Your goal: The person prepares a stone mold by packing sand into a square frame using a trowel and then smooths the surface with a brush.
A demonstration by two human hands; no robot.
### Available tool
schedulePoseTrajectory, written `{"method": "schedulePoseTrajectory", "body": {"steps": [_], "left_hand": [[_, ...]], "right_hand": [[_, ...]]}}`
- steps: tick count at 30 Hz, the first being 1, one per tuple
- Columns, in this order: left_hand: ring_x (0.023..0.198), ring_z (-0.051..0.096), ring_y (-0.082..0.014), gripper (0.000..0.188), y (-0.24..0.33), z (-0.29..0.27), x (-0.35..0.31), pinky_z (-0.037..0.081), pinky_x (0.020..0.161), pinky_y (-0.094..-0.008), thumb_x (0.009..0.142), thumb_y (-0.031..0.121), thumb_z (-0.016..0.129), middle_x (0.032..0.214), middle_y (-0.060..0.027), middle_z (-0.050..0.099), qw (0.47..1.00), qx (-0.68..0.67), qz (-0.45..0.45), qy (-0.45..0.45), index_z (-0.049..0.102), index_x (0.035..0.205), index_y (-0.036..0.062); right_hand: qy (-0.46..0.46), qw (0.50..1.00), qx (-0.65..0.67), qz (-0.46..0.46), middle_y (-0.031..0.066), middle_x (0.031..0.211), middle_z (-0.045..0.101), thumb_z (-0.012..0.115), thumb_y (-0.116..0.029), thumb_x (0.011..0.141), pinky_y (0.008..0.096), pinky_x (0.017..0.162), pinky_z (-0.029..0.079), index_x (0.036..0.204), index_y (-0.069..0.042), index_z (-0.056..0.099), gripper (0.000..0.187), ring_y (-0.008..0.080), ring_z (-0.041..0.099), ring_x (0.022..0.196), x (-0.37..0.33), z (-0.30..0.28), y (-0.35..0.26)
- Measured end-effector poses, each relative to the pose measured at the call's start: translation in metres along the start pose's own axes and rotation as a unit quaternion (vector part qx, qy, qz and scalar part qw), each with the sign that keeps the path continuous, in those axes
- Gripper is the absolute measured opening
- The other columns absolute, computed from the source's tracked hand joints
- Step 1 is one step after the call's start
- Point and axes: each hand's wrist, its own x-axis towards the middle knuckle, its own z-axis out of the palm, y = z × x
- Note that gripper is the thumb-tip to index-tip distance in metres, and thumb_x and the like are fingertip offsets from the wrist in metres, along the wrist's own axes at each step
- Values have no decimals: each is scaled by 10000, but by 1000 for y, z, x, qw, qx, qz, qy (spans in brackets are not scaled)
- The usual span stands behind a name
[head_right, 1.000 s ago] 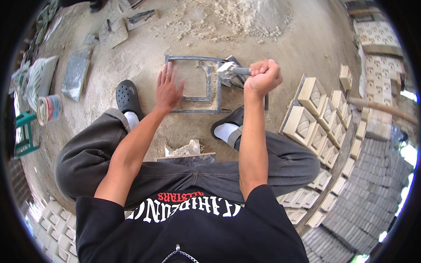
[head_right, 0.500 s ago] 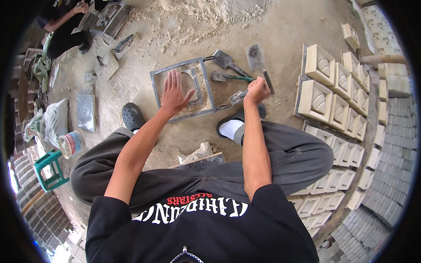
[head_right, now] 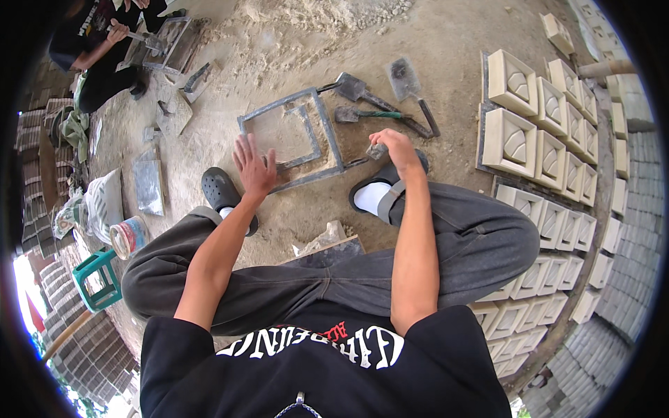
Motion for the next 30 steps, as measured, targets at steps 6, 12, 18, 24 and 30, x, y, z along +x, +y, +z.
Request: {"method": "schedulePoseTrajectory", "body": {"steps": [6,12,18,24,30], "left_hand": [[1365,361,-362,623,-11,25,0,283,1113,-433,994,438,356,1462,-239,384,876,-331,-341,80,343,1444,7],[990,591,-460,472,4,19,3,443,857,-520,997,422,335,1026,-264,645,879,-325,-348,-14,544,1218,61],[900,600,-483,431,-13,23,-5,447,783,-559,996,399,333,947,-271,647,879,-279,-385,14,551,1141,57],[904,603,-479,447,-3,11,3,454,789,-553,996,401,333,955,-278,647,875,-313,-367,-49,544,1183,55],[903,608,-473,467,-7,11,-5,460,790,-544,994,403,344,962,-276,648,875,-303,-374,-45,526,1214,34]], "right_hand": [[-98,959,0,265,14,1134,642,613,-299,858,329,884,396,1034,-130,706,261,150,568,1035,15,-23,-46],[-94,910,-395,83,56,1030,691,636,-329,827,389,810,480,1044,-90,685,326,226,646,941,134,-63,-1],[-161,711,-684,-19,176,1033,671,691,-343,815,467,829,500,1033,-75,665,347,361,631,993,164,-23,42],[-188,608,-767,-80,181,1040,661,700,-335,813,495,826,491,1044,-94,631,340,362,625,1005,173,-49,60],[-293,702,-650,1,199,955,668,689,-199,790,485,822,495,1028,-5,587,323,366,645,938,156,-17,-9]]}}
